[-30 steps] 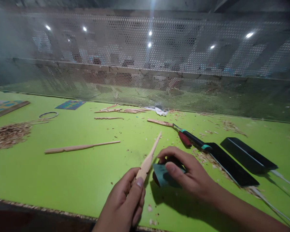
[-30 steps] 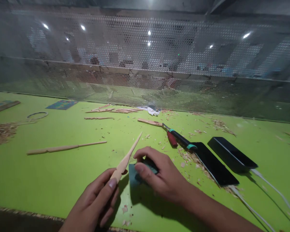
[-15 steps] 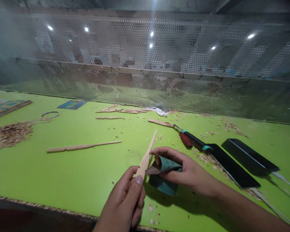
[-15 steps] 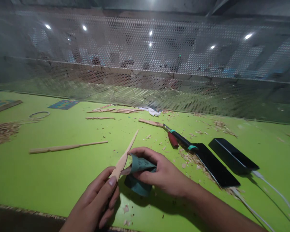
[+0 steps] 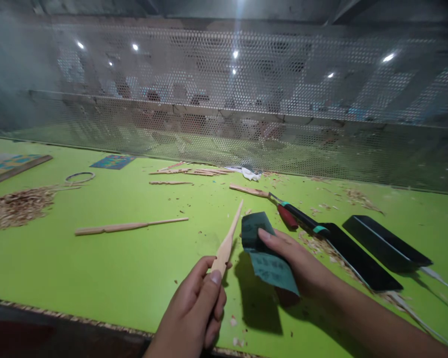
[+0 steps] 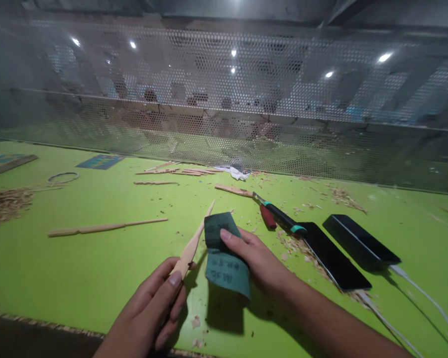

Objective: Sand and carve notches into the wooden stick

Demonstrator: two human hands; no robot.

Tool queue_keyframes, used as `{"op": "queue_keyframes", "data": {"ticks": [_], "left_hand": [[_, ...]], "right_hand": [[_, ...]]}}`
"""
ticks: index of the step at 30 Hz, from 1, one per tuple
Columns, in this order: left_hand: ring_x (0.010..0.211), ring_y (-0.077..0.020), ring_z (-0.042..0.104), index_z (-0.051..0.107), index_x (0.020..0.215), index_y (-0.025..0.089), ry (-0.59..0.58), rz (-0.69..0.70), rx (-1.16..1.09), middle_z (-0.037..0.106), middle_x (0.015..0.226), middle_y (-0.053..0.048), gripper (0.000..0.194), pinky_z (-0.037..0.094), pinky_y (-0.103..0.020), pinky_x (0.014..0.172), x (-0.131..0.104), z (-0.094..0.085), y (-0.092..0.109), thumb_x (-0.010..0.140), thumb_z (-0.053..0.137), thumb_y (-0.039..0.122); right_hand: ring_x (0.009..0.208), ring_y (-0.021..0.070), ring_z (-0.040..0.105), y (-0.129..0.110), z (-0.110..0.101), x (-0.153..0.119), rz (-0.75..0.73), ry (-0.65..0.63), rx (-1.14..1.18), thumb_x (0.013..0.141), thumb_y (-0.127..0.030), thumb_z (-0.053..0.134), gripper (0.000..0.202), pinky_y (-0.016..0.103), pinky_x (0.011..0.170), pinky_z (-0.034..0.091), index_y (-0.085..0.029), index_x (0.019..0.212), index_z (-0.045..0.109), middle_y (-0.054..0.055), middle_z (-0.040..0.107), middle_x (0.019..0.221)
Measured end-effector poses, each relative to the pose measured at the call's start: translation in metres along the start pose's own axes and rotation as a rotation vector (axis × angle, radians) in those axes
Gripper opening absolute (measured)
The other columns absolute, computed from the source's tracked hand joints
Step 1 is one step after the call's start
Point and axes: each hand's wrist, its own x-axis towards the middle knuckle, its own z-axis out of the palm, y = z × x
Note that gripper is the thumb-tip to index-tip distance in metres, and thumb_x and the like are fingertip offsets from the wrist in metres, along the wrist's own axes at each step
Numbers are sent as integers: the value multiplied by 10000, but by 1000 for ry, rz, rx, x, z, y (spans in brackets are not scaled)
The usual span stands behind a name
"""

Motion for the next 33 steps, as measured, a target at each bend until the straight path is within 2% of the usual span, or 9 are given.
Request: {"op": "queue_keyframes", "data": {"ticks": [3, 7, 10, 14, 17, 21, 24, 28, 33], "left_hand": [[463, -53, 315, 539, 1111, 222, 4, -3, -11, 472, 679, 84, 433, 229, -197, 445, -1, 2, 0, 998, 585, 637], [472, -63, 269, 531, 1104, 235, -20, -1, -17, 430, 658, 93, 411, 204, -204, 440, -4, 5, 2, 1011, 570, 634], [488, -71, 261, 529, 1083, 238, -44, -5, -11, 399, 651, 97, 416, 210, -206, 446, -5, 8, 4, 1011, 562, 647], [507, -73, 253, 524, 1172, 242, -20, -18, -10, 377, 669, 103, 506, 210, -198, 459, -4, 8, 4, 951, 638, 682], [523, -67, 288, 526, 1192, 232, 27, -25, 24, 433, 719, 87, 558, 230, -192, 473, -2, 7, 4, 912, 687, 687], [483, -65, 243, 537, 1170, 226, 19, -24, 24, 349, 635, 122, 549, 215, -189, 449, -2, 7, 5, 923, 661, 701], [474, -70, 247, 534, 1212, 230, 45, -26, 11, 336, 585, 135, 610, 218, -187, 442, -3, 8, 5, 888, 692, 722], [480, -55, 267, 527, 1241, 230, 92, -47, -33, 442, 638, 110, 669, 215, -181, 444, -4, 10, 7, 857, 710, 747], [435, -67, 255, 538, 1289, 225, 79, -66, -27, 366, 534, 134, 783, 201, -180, 416, -1, 7, 7, 827, 635, 850]], "right_hand": [[607, 138, 571, 2, 1, -2, -20, -11, -51, 776, -642, 856, 458, 276, 647, 549, -210, 824, 710, -4, 633, 712], [872, 213, 620, 9, 2, -3, -142, -54, -177, 888, -699, 715, 476, 324, 803, 540, -227, 943, 743, 47, 684, 924], [899, 195, 588, 13, 5, -6, -166, -47, -199, 942, -696, 649, 467, 310, 849, 515, -249, 1053, 726, 27, 657, 983], [934, 183, 611, 13, 8, -10, -124, -85, -127, 961, -670, 640, 430, 282, 844, 511, -292, 1158, 691, 15, 678, 1039], [985, 207, 660, 10, 9, -12, -80, -130, -70, 953, -644, 667, 453, 304, 841, 536, -326, 1275, 657, 34, 713, 1121], [913, 214, 702, 7, 5, -10, -57, -160, -19, 914, -574, 749, 559, 318, 796, 542, -315, 1386, 599, 63, 737, 1127], [957, 235, 716, 7, -2, -5, -82, -218, -45, 881, -535, 805, 664, 337, 824, 533, -279, 1440, 556, 98, 743, 1162], [975, 255, 737, 6, -6, 0, -69, -274, 5, 825, -498, 869, 753, 399, 907, 527, -251, 1452, 534, 109, 765, 1136], [1031, 283, 744, 6, -8, 3, -64, -334, 34, 771, -476, 919, 771, 444, 945, 514, -249, 1421, 574, 123, 771, 1176]]}}
